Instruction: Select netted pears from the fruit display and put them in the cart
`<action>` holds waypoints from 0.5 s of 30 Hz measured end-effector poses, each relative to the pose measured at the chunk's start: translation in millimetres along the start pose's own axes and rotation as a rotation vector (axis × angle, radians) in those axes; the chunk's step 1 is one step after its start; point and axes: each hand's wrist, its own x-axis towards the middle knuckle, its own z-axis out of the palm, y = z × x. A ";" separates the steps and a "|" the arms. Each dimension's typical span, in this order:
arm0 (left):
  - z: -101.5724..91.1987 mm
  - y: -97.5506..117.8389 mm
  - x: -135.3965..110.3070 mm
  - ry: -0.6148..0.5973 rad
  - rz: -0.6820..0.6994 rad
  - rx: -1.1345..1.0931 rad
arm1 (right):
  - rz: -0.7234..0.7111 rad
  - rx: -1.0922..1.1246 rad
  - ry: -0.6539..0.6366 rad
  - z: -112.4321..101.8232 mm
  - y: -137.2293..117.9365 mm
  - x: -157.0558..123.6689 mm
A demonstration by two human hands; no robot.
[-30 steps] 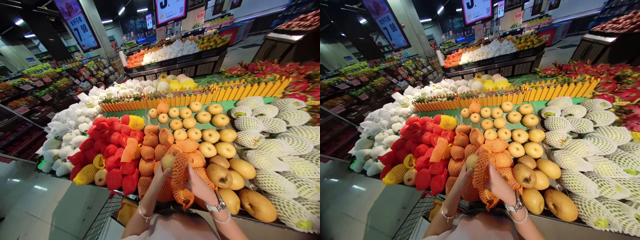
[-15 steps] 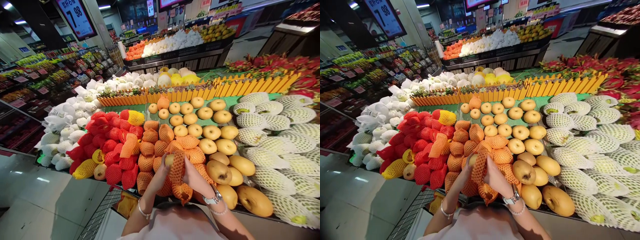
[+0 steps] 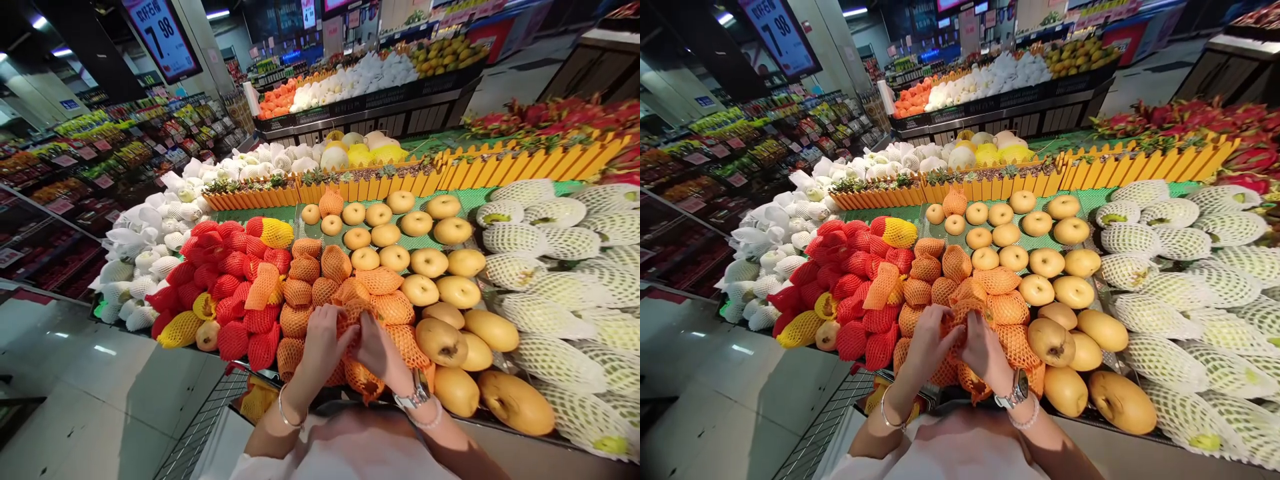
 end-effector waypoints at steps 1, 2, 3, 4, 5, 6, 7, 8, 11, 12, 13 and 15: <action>-0.7 -2.9 1.4 -0.032 -0.019 -0.084 | 0.012 -0.012 -0.025 -0.7 -1.7 0.1; -1.4 -6.2 2.7 -0.064 -0.041 -0.184 | 0.019 -0.011 -0.048 -1.7 -3.3 0.1; -2.1 -9.8 3.9 -0.093 -0.065 -0.294 | 0.024 0.000 -0.065 -3.2 -4.5 0.0; -2.9 -13.5 5.1 -0.114 -0.093 -0.401 | 0.030 0.017 -0.079 -5.0 -5.6 -0.2; -3.7 -17.2 6.3 -0.123 -0.122 -0.494 | 0.034 0.038 -0.091 -7.1 -6.6 -0.4; -4.5 -20.8 7.3 -0.120 -0.152 -0.573 | 0.036 0.059 -0.107 -9.3 -7.5 -0.7; -5.3 -24.1 8.0 -0.109 -0.183 -0.635 | 0.037 0.080 -0.125 -11.6 -8.3 -0.9; -6.0 -27.2 8.5 -0.095 -0.213 -0.685 | 0.036 0.100 -0.144 -13.7 -9.2 -1.1; -6.5 -34.4 7.4 -0.034 -0.278 -0.806 | 0.011 0.175 -0.173 -19.5 -12.2 -1.4; -6.2 -36.2 5.9 -0.006 -0.291 -0.849 | -0.004 0.205 -0.173 -21.4 -13.4 -1.4; -5.7 -37.8 3.8 0.023 -0.301 -0.897 | -0.022 0.233 -0.171 -23.6 -14.8 -1.5; -4.4 -40.1 -2.0 0.077 -0.323 -1.010 | -0.066 0.286 -0.176 -28.3 -17.6 -1.6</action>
